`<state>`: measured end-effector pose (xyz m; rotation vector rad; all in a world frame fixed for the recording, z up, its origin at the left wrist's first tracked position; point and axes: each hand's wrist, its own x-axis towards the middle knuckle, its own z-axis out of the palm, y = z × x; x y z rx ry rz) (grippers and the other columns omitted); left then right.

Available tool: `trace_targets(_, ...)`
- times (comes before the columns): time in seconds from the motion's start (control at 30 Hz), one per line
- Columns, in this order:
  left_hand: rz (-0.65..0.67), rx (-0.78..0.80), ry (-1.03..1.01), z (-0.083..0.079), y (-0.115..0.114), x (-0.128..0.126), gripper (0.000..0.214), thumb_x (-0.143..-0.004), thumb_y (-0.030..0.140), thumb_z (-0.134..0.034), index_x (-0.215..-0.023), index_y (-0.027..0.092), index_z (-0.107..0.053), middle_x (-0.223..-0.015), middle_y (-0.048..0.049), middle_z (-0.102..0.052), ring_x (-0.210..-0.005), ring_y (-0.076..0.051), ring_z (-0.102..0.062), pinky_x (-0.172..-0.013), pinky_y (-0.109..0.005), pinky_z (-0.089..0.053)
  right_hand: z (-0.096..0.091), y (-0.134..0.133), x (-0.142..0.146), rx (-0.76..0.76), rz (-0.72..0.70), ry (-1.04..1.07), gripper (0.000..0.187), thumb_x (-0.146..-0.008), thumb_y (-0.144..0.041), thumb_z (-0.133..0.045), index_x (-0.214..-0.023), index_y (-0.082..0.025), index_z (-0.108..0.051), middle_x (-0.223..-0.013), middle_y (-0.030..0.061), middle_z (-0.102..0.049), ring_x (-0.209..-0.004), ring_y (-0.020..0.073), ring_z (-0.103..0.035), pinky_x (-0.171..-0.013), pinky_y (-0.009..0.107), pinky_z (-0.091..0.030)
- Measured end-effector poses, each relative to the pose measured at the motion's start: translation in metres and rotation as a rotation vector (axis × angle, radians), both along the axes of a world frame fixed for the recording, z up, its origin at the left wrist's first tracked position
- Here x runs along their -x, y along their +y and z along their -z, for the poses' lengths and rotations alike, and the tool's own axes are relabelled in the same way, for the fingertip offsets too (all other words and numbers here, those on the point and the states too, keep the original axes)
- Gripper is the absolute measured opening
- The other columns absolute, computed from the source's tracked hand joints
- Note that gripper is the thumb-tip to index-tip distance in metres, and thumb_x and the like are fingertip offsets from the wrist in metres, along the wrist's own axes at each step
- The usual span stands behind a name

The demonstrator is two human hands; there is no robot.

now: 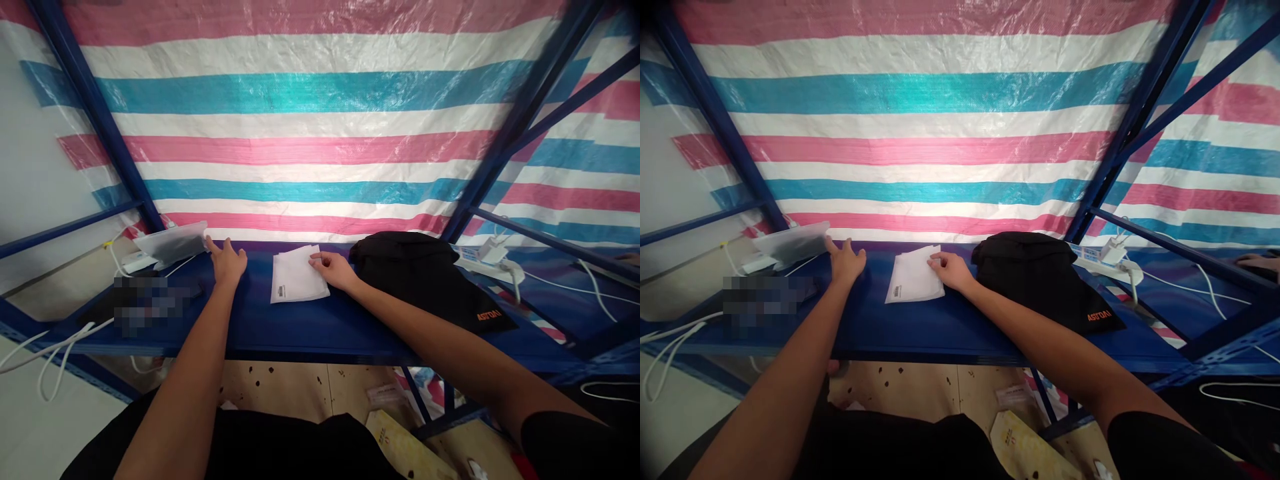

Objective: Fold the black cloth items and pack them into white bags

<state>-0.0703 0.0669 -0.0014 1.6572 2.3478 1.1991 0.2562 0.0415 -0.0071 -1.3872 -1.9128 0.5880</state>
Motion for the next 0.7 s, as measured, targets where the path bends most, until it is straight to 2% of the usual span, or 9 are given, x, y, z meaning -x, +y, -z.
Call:
trace_targets(0.1,-0.044,0.043,0.067,-0.009,0.011,0.022,0.072,-0.097,0.032,-0.067,-0.164,0.013,-0.050,-0.183,-0.0284,0.006,-0.132,-0.049,-0.069,-0.120,-0.060,-0.049,-0.002,-0.003,0.004,-0.023,-0.022,-0.031,0.047,-0.102,-0.060,-0.061,-0.119,-0.023,-0.085,-0.072,0.0005,-0.066,-0.067,0.0194,-0.061,-0.064,0.030,-0.042)
trace_targets(0.23,-0.125,0.089,0.133,-0.025,0.034,0.042,0.073,-0.095,0.033,-0.068,-0.165,0.019,-0.050,-0.184,-0.0271,0.002,-0.120,-0.048,-0.074,-0.106,-0.064,-0.058,-0.006,-0.008,0.006,-0.009,-0.042,-0.055,0.050,-0.103,-0.063,-0.058,-0.112,-0.023,-0.085,-0.072,0.0013,-0.068,-0.067,0.0196,-0.061,-0.061,0.030,-0.039)
trace_targets(0.33,-0.142,0.131,0.168,-0.032,0.048,0.055,0.071,-0.094,0.034,-0.067,-0.162,0.020,-0.053,-0.183,-0.0272,-0.010,-0.121,-0.050,-0.072,-0.101,-0.066,-0.059,-0.009,-0.011,0.008,0.003,-0.051,-0.087,0.048,-0.105,-0.062,-0.057,-0.110,-0.023,-0.085,-0.072,0.0016,-0.068,-0.066,0.0197,-0.063,-0.060,0.030,-0.037)
trace_targets(0.4,-0.140,0.155,0.165,-0.035,0.052,0.058,0.070,-0.094,0.033,-0.067,-0.160,0.015,-0.053,-0.177,-0.0315,-0.028,-0.125,-0.051,-0.070,-0.101,-0.066,-0.059,-0.011,-0.013,0.009,-0.001,-0.047,-0.126,0.048,-0.106,-0.061,-0.056,-0.114,-0.023,-0.084,-0.072,0.0021,-0.069,-0.066,0.0200,-0.063,-0.060,0.031,-0.036)
trace_targets(0.5,-0.200,0.093,0.130,-0.036,0.050,0.056,0.067,-0.094,0.026,-0.065,-0.157,0.007,-0.051,-0.155,-0.0351,-0.054,-0.123,-0.049,-0.071,-0.100,-0.063,-0.060,-0.014,-0.014,0.012,-0.011,-0.026,-0.187,0.049,-0.107,-0.061,-0.057,-0.123,-0.023,-0.082,-0.077,0.0042,-0.072,-0.069,0.0208,-0.065,-0.062,0.031,-0.037)
trace_targets(0.6,-0.246,0.074,0.149,-0.039,0.046,0.052,0.075,-0.092,0.018,-0.061,-0.164,0.006,-0.043,-0.150,-0.0343,-0.058,-0.118,-0.047,-0.073,-0.094,-0.059,-0.062,-0.014,-0.014,0.014,-0.016,-0.017,-0.216,0.048,-0.108,-0.060,-0.057,-0.125,-0.022,-0.081,-0.081,0.0054,-0.075,-0.072,0.0215,-0.067,-0.063,0.031,-0.038)
trace_targets(0.63,-0.251,0.103,0.170,-0.040,0.045,0.052,0.074,-0.091,0.015,-0.059,-0.163,0.007,-0.045,-0.151,-0.0345,-0.057,-0.117,-0.046,-0.074,-0.092,-0.058,-0.063,-0.014,-0.014,0.014,-0.016,-0.017,-0.216,0.047,-0.108,-0.059,-0.058,-0.124,-0.022,-0.081,-0.082,0.0052,-0.075,-0.073,0.0215,-0.068,-0.063,0.031,-0.038)
trace_targets(0.7,-0.257,0.190,0.212,-0.040,0.044,0.054,0.063,-0.089,0.011,-0.055,-0.152,0.006,-0.059,-0.154,-0.0347,-0.054,-0.115,-0.045,-0.074,-0.091,-0.057,-0.063,-0.015,-0.014,0.013,-0.019,-0.017,-0.209,0.045,-0.108,-0.059,-0.058,-0.121,-0.023,-0.082,-0.081,0.0043,-0.075,-0.073,0.0213,-0.068,-0.063,0.030,-0.038)
